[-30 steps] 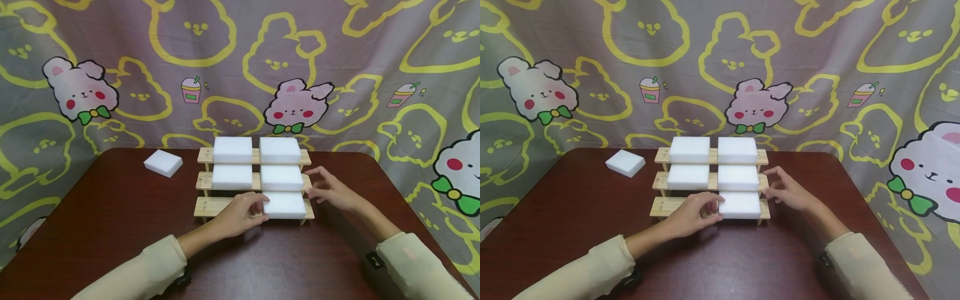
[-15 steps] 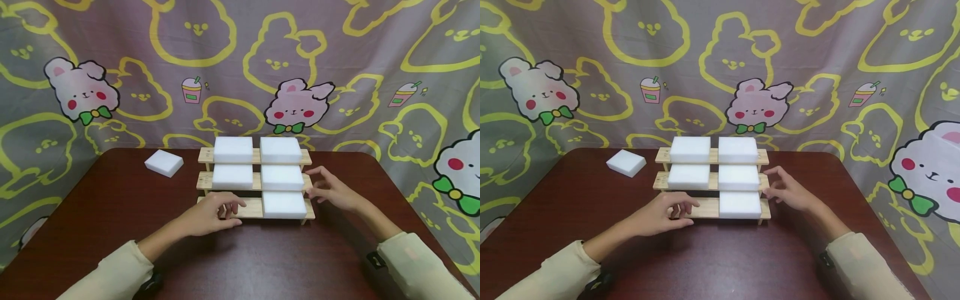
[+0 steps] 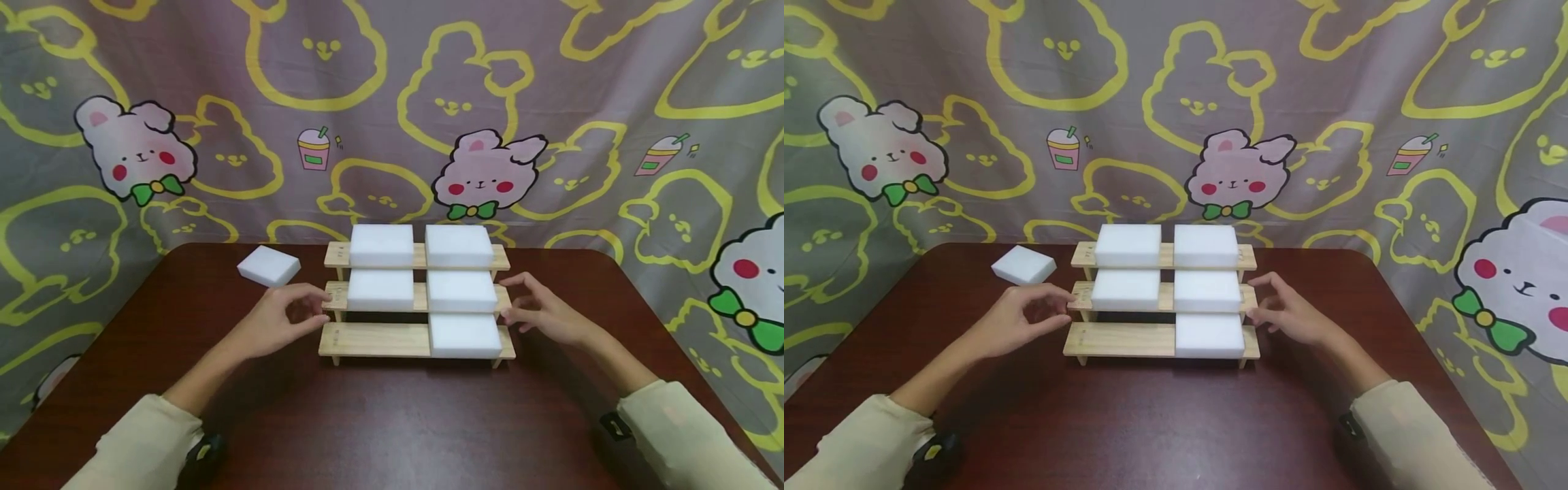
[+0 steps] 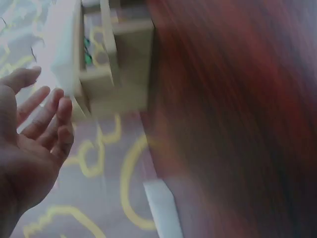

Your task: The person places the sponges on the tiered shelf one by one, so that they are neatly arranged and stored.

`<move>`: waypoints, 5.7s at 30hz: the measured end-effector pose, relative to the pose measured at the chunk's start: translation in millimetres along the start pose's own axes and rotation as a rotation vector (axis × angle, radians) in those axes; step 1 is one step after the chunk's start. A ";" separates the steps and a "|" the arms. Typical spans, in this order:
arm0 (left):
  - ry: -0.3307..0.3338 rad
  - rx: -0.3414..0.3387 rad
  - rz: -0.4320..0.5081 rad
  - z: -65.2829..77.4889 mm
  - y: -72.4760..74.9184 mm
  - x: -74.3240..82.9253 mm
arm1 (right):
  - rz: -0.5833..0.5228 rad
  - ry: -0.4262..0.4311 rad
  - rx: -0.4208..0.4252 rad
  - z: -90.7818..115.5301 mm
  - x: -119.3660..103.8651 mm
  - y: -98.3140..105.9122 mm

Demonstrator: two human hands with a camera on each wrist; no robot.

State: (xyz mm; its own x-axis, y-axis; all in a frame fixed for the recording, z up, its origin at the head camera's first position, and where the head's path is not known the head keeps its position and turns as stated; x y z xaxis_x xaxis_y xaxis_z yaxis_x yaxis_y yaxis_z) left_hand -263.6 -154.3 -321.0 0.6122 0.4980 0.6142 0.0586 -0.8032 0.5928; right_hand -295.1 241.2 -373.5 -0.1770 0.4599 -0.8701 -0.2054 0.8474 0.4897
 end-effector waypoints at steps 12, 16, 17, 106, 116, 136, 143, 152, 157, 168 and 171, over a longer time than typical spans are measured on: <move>0.193 0.082 -0.228 -8.9 26.6 -86.9 | 0.007 -0.012 -0.007 -1.2 1.3 0.2; 0.169 0.132 -0.301 -15.8 30.1 -100.2 | 0.013 -0.016 -0.011 -1.0 2.1 0.3; 0.162 0.139 -0.335 -18.2 31.1 -102.5 | 0.012 -0.016 -0.009 -0.9 2.2 0.4; 0.306 -0.041 -0.481 10.2 65.6 -98.6 | 0.021 -0.008 -0.008 0.0 0.6 -0.1; 0.245 0.002 -0.449 13.4 74.8 -84.1 | 0.017 0.003 -0.007 0.0 0.4 -0.2; 0.222 -0.021 -0.302 25.1 88.0 -67.4 | 0.013 0.013 -0.015 0.4 0.5 -0.6; 0.221 -0.026 -0.297 25.0 87.4 -59.5 | 0.005 0.012 -0.017 0.4 1.5 -0.7; 0.186 -0.054 -0.250 27.9 89.0 -51.7 | 0.005 0.005 -0.014 0.9 1.3 -0.6; 0.187 -0.081 -0.209 32.4 89.8 -49.3 | 0.008 0.005 -0.011 1.3 0.3 -0.8; 0.175 -0.123 -0.143 35.7 89.1 -45.2 | 0.007 -0.002 -0.011 1.6 0.2 -0.3; 0.175 -0.128 -0.139 35.8 89.0 -44.0 | 0.006 -0.006 -0.013 1.3 0.9 -0.5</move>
State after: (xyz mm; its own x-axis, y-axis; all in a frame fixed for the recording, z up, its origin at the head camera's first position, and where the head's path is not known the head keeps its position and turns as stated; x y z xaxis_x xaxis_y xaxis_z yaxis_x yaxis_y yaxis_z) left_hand -257.2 -259.4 -313.9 0.4584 0.6586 0.5967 0.0251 -0.6808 0.7321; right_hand -293.9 241.5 -374.7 -0.1725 0.4666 -0.8675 -0.2173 0.8410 0.4955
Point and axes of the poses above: each hand's wrist, its own z-axis away from the middle knuckle, its own y-axis out of the back of the hand, x = y × z, the point moved 9 cm from there along -z, towards the middle knuckle, and after that the axes turned 12 degrees about x, right-handed, at the moved point
